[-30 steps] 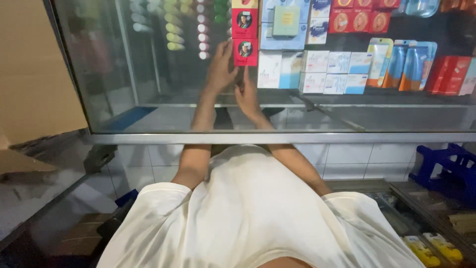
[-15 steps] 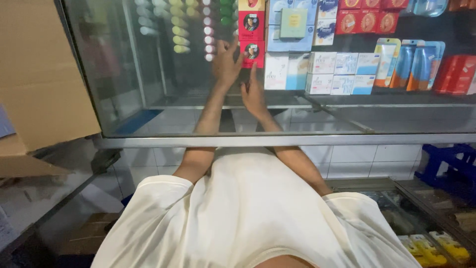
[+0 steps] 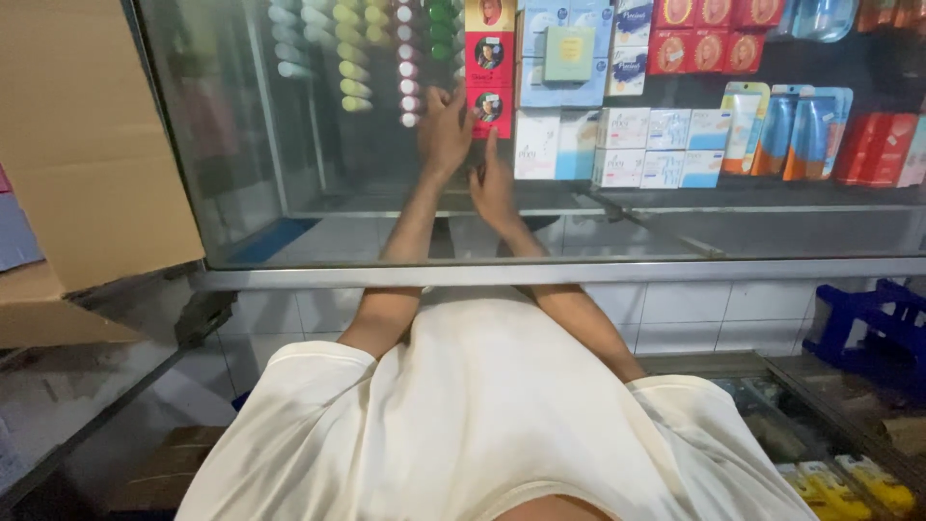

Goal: Stocking various packaged beauty and skincare products from a cardboard box onto glass display shelves in a store.

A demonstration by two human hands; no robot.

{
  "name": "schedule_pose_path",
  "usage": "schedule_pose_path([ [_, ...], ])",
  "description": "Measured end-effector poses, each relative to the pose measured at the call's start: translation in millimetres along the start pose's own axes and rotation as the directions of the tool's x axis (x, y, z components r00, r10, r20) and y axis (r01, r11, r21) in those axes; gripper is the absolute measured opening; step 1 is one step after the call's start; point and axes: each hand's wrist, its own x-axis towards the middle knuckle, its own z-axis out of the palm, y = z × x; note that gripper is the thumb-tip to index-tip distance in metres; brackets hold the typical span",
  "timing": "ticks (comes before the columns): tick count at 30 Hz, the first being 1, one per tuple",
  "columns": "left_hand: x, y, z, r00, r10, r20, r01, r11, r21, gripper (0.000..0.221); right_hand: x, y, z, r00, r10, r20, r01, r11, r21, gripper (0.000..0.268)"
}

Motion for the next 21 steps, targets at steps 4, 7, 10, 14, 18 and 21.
schedule_pose_path([
  [4, -1.3, -5.1, 10.1, 0.999, -0.004, 0.038, 0.003, 1.0, 0.021, 0.048, 0.6, -12.2, -7.9, 0.994, 0.086, 0.074, -0.089, 0.996, 0.027, 0.091],
  [7, -1.2, 5.6, 4.7, 0.999, -0.029, 0.013, 0.029, 1.0, 0.011, 0.047, 4.3, -11.2, -6.8, 0.999, 0.016, 0.049, -0.015, 1.0, -0.026, 0.091],
  [10, -3.3, 17.8, -4.9, 0.983, -0.15, 0.106, 0.151, 0.989, 0.006, 0.044, 1.9, -21.3, -9.9, 0.996, 0.073, 0.051, -0.076, 0.996, 0.048, 0.081],
  [14, -1.9, 27.4, -12.5, 0.971, -0.198, 0.137, 0.201, 0.98, -0.008, 0.048, 4.4, -10.8, -7.0, 0.995, 0.077, 0.056, -0.075, 0.996, -0.039, 0.084],
  [18, -10.3, 37.8, -27.2, 0.986, -0.111, 0.123, 0.111, 0.994, 0.009, 0.054, 4.6, -14.4, -8.1, 0.985, 0.118, 0.127, -0.126, 0.991, 0.054, 0.082],
  [21, -10.1, 44.6, -30.4, 0.985, -0.067, 0.156, 0.06, 0.997, 0.048, 0.052, 6.6, -58.8, -35.2, 0.969, 0.125, 0.215, -0.153, 0.981, 0.118, 0.087],
])
